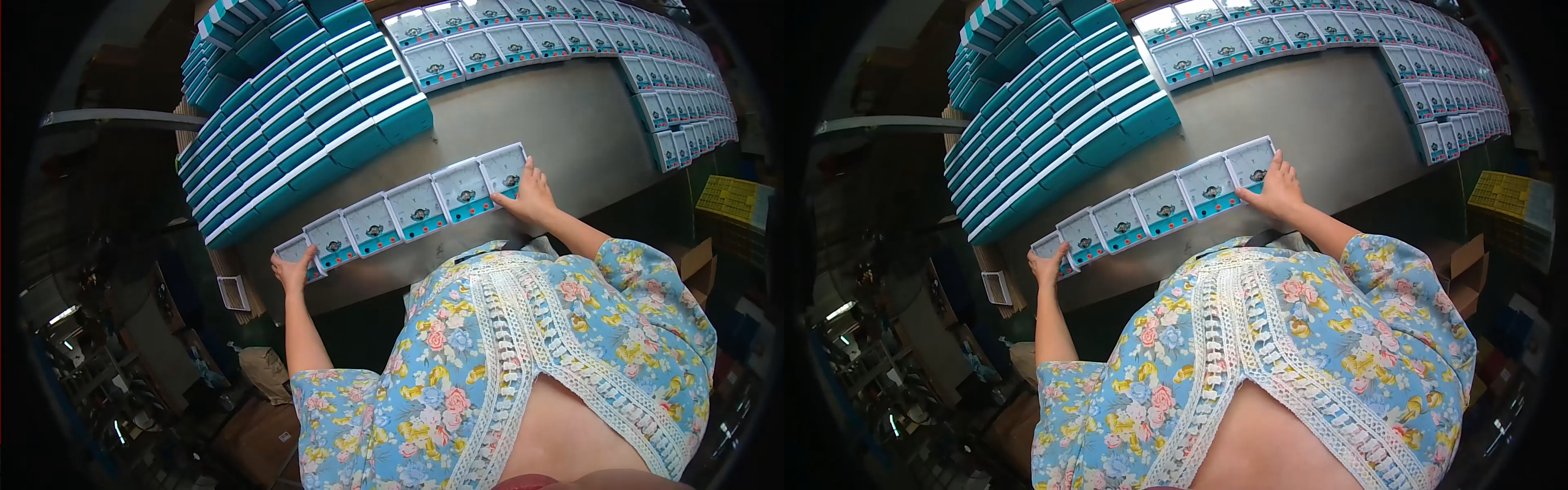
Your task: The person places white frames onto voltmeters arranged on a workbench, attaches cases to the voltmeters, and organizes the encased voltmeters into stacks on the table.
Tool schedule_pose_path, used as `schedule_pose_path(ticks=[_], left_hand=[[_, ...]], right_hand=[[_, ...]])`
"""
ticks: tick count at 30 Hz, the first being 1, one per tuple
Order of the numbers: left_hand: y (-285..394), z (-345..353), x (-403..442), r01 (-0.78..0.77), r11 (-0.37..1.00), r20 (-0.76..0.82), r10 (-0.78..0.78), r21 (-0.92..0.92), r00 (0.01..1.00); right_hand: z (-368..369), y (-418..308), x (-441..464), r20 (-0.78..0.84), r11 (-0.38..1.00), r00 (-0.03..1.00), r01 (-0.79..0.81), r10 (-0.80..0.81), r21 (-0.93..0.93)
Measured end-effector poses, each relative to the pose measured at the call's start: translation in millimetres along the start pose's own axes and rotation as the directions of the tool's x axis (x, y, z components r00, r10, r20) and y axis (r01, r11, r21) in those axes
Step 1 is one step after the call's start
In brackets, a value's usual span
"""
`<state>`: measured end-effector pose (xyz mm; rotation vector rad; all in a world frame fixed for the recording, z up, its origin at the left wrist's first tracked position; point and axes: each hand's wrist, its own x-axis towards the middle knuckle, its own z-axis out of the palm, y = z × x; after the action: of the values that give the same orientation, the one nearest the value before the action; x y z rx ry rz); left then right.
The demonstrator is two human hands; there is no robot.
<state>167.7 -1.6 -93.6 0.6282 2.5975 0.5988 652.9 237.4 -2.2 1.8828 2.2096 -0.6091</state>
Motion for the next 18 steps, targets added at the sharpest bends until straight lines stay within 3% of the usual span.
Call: schedule_pose_path(ticks=[2,5,6,9,12,13,14,15,16,18], left_hand=[[-22,-38,23,0.163,0.985,0.025,-0.164,0.048,0.986],[-67,-54,52,0.059,0.997,-0.012,-0.059,0.040,0.998],[-80,-28,66,-0.003,0.999,-0.067,0.005,0.038,0.998],[-68,-42,54,0.037,0.976,-0.085,-0.019,0.215,0.996],[-60,-80,85,0.007,0.971,0.155,-0.045,0.237,0.987],[-49,-99,97,0.009,0.965,0.208,-0.065,0.261,0.976],[-37,-118,111,0.022,0.953,0.241,-0.099,0.304,0.965],[-44,-127,138,0.092,0.924,0.222,-0.184,0.370,0.958],[-44,-139,157,0.110,0.942,0.222,-0.187,0.318,0.957],[-52,-150,184,0.040,0.999,0.136,-0.036,-0.032,0.990]], right_hand=[[12,-50,-11,0.036,0.992,0.993,0.115,-0.113,-0.043],[25,-85,-19,0.069,0.986,0.986,0.155,-0.150,-0.068],[47,-93,-9,0.022,0.985,0.989,0.150,-0.148,-0.090],[26,-101,-7,0.072,0.996,0.995,0.073,-0.069,-0.048],[8,-109,24,0.074,0.997,0.995,0.068,-0.065,-0.045],[0,-116,45,0.144,0.994,0.984,0.105,-0.105,0.003],[-6,-123,68,0.212,0.989,0.966,0.137,-0.145,0.054],[-8,-132,91,0.241,0.986,0.965,0.065,-0.102,0.153],[-10,-141,110,0.269,0.968,0.961,-0.009,-0.061,0.250],[-34,-170,117,0.327,0.901,0.945,-0.170,0.034,0.399]])
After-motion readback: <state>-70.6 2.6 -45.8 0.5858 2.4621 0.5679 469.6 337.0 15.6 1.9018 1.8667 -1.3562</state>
